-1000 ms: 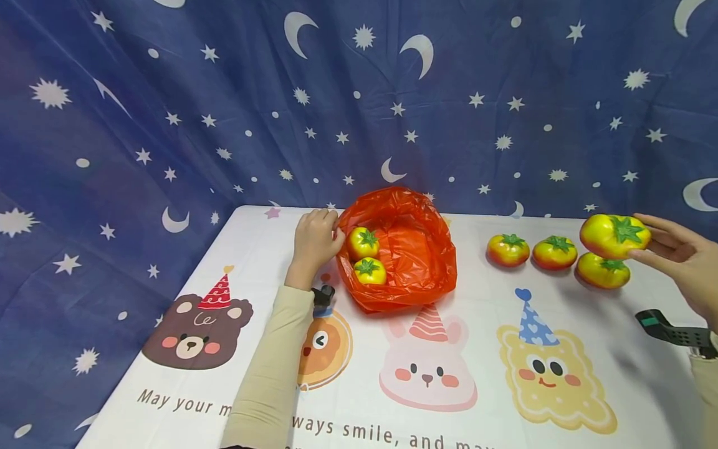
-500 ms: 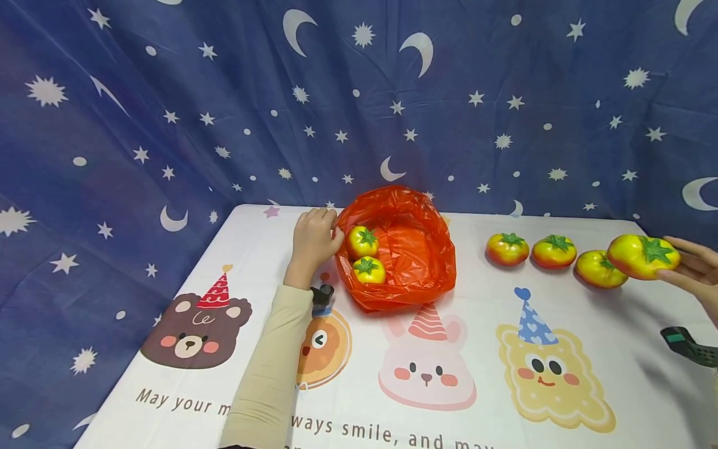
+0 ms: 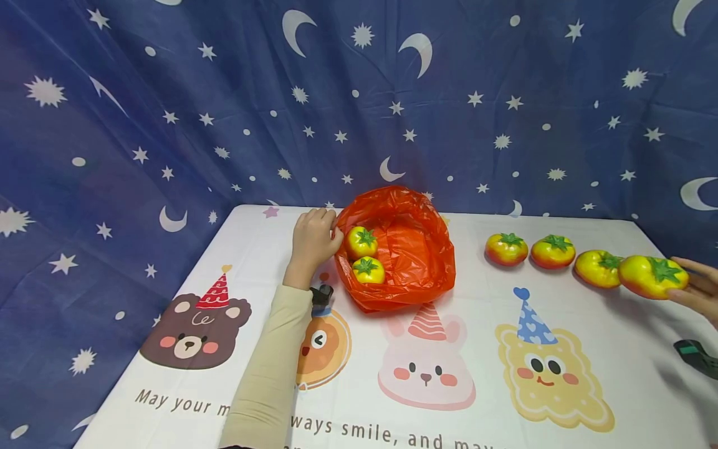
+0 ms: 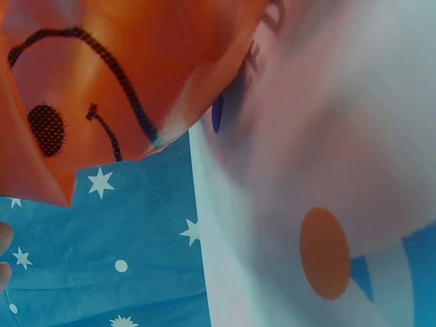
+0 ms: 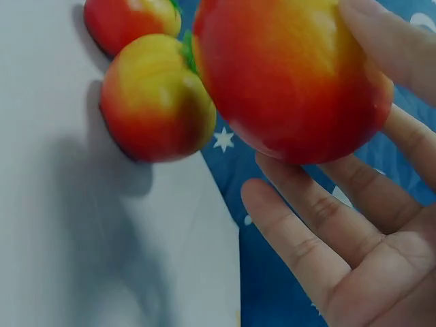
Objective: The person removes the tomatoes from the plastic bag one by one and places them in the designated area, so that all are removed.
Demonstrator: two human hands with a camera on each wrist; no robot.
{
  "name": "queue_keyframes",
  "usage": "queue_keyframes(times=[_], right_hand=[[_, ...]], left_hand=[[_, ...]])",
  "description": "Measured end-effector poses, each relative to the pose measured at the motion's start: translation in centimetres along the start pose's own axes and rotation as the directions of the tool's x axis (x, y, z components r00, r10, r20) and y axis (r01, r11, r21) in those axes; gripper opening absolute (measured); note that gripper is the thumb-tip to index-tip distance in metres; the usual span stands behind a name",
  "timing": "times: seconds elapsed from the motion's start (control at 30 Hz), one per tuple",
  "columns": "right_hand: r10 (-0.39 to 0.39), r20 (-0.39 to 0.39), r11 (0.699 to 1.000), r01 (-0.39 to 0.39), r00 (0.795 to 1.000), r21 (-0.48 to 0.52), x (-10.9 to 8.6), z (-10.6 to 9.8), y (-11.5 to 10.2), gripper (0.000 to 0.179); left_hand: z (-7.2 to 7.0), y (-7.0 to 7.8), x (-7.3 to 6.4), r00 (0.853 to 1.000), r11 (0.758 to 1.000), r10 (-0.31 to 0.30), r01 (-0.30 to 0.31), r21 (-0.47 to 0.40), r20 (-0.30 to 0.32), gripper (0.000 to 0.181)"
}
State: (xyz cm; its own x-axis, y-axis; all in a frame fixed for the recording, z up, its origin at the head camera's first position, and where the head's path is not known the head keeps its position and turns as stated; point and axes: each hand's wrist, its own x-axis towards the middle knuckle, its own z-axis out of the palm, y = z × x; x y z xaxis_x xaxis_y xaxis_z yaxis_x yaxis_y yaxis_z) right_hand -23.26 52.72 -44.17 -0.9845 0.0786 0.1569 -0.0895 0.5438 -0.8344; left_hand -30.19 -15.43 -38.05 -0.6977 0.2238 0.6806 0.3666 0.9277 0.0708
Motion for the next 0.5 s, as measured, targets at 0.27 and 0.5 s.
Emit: queue_keyframes(times=[0.27, 0.5], right_hand=[[0.015, 0.061, 0.999, -0.017, 0.998, 0.030, -0.7, 0.2, 0.7, 0.065], [0.062, 0.096, 0.988, -0.047, 0.993, -0.149, -1.7, 0.6, 0.6, 0.064]], left_hand=[[0.0, 0.0, 0.0, 1.000, 1.000, -0.003, 0.003, 0.001, 0.005, 0.010], [0.2, 0.0, 0.0, 1.000, 1.000, 0.008, -0.008, -0.004, -0.015, 0.010]])
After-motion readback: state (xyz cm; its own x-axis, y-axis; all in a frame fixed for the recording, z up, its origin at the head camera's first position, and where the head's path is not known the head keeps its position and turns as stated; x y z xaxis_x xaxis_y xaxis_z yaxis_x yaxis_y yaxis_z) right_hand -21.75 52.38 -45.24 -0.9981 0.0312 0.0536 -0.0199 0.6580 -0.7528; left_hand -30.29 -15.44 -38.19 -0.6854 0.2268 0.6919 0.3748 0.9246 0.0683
